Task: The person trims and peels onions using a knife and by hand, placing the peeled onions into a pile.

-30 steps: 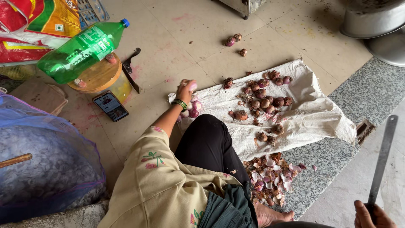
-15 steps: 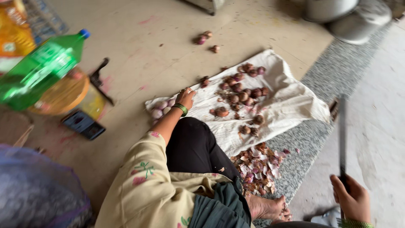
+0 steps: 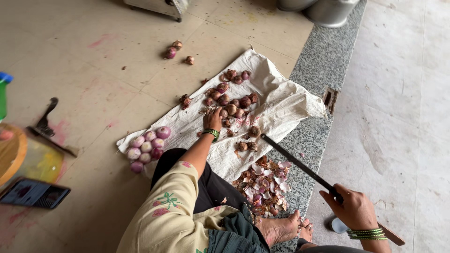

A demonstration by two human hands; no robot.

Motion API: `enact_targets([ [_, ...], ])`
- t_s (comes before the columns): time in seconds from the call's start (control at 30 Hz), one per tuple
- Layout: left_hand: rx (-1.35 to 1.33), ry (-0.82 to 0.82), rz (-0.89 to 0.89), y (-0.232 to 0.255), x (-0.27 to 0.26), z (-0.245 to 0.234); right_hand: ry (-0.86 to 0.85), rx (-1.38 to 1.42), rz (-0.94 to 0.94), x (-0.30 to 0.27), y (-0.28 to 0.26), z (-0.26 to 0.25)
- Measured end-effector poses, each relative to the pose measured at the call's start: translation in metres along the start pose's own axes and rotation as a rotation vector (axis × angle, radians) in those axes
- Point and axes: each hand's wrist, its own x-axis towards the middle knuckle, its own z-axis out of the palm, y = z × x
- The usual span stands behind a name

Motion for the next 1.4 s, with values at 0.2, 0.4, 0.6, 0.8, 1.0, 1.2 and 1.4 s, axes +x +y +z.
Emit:
enact_targets([
  [0.2, -0.059, 0.061, 0.184, -0.007, 0.011, 0.027, -0.017, -0.029, -0.115, 0.001, 0.025, 0.011],
  [0.4, 0.237, -0.095, -0.024, -0.001, 0.016, 0.028, -0.083, -0.125, -0.068, 0.02, 0.077, 0.059],
  [0.6, -0.189, 0.267, 0.106, 0.058, 0.012, 0.029, -0.047, -0.069, -0.052, 0.029, 0.081, 0.06],
  [0.8, -1.575, -0.649, -0.564, 0.131, -0.153, 0.053, 0.083, 0.066, -0.075, 0.025, 0.033, 0.042],
  [1.0, -1.84, -1.002, -0.678, 0.173, -0.199, 0.029, -0.085, 0.522, 0.163, 0.032, 0.003, 0.058],
  [1.2, -2.006, -1.315, -0.444, 0.187, -0.203, -0.028, 0.009, 0.577, 0.043, 0.017, -0.039, 0.076],
  [1.4, -1.954, -1.319, -0.389, 0.191, -0.194, -0.04, -0.132, 0.456, -0.031, 0.017, -0.068, 0.058],
])
